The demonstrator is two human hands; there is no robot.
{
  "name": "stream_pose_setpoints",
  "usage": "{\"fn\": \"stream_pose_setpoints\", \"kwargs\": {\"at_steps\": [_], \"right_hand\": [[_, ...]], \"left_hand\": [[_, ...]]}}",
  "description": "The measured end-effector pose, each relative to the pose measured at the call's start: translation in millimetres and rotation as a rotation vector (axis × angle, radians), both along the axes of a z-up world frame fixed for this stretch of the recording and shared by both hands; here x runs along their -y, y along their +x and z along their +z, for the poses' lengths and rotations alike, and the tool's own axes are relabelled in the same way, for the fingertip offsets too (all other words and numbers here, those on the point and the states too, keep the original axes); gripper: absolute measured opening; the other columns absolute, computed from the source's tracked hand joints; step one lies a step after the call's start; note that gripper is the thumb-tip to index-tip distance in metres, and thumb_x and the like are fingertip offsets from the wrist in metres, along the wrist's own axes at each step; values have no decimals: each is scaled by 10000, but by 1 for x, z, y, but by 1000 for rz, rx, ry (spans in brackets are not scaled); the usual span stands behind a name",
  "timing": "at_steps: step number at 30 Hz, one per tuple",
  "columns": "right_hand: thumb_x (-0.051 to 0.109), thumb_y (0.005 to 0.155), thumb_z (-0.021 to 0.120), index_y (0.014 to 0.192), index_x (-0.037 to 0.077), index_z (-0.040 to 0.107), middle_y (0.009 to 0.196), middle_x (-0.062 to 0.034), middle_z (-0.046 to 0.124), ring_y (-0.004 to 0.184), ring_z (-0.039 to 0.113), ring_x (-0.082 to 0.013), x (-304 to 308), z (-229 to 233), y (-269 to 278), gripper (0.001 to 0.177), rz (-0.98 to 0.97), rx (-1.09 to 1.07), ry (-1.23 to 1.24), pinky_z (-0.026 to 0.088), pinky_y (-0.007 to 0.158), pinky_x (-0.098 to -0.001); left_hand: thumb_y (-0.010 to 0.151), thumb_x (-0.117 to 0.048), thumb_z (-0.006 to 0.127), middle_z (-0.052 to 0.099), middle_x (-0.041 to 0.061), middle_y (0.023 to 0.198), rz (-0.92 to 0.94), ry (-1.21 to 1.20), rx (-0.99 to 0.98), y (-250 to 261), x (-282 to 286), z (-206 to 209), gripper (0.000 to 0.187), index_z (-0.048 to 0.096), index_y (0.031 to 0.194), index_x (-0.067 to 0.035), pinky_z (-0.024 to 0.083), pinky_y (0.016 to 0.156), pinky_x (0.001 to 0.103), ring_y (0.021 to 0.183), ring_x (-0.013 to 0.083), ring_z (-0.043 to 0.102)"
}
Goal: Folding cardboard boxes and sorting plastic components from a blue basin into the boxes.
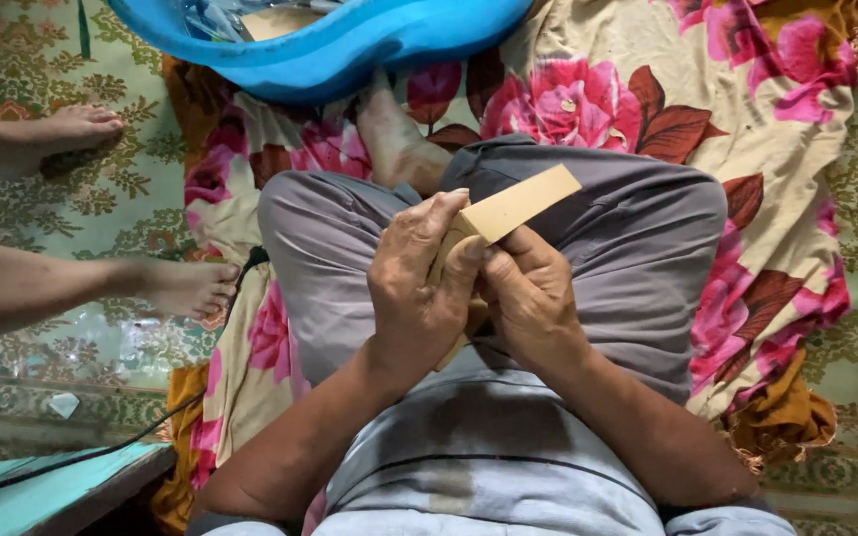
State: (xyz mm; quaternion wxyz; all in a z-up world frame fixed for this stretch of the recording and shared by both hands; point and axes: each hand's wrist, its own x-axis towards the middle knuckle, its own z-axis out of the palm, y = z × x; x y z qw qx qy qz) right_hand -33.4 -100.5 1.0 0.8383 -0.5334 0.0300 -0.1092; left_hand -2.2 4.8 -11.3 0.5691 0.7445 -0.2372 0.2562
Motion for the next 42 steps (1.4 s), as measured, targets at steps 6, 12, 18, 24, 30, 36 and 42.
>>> {"fn": "stream_pose_setpoints", "kwargs": {"at_steps": [6,12,18,24,30,36,42], "right_hand": [[94,989,587,1032,-84,648,653,-128,581,598,572,-95,6,-18,-4,193,62,5,87,412,503,-198],[49,976,642,1052,-132,672,722,-206,655,652,692,-205,5,-27,0,199,50,-39,-4,566,536,-317],[86,1009,633,1066,-92,678,740,-222,686,635,735,-221,13,-32,3,193,-26,-132,64,599,488,-283],[127,1007,653,1064,-54,688,721,-170,665,638,757,-228,22,-39,4,194,-63,-226,44,661,519,-352],[148,1022,628,1091,-43,661,726,-153,622,628,738,-230,26,-41,9,206,-33,-208,95,657,520,-370],[102,979,677,1071,-61,684,706,-190,657,628,756,-261,29,-38,5,188,-26,-255,-5,654,495,-376],[109,957,706,1039,-43,728,724,-199,704,671,760,-244,23,-33,6,174,6,-266,-131,658,517,-352]], "left_hand": [[1039,-204,626,729,156,1106,10,-48,-55,0,0,4,291,696,1263,-31,534,952,436,1037,364,717],[1066,-190,579,732,128,1113,-29,-41,-107,-1,-3,2,281,686,1292,-62,515,922,402,1040,353,718],[1015,-197,660,722,136,1150,-19,27,-50,-4,-8,1,359,650,1336,-35,488,927,408,1031,327,706],[998,-225,681,723,147,1141,-41,95,-75,-2,-20,-13,389,652,1330,-24,475,891,401,1035,347,706],[990,-230,686,725,140,1118,-46,143,-62,-4,-23,-16,365,679,1294,-29,453,844,401,1002,332,700],[870,-315,817,696,137,1107,21,269,4,-10,-21,-25,503,687,1270,-39,449,801,407,967,334,688],[811,-173,828,699,155,1066,186,394,85,-14,-25,-37,531,666,1289,-5,421,729,400,907,323,685]]}}
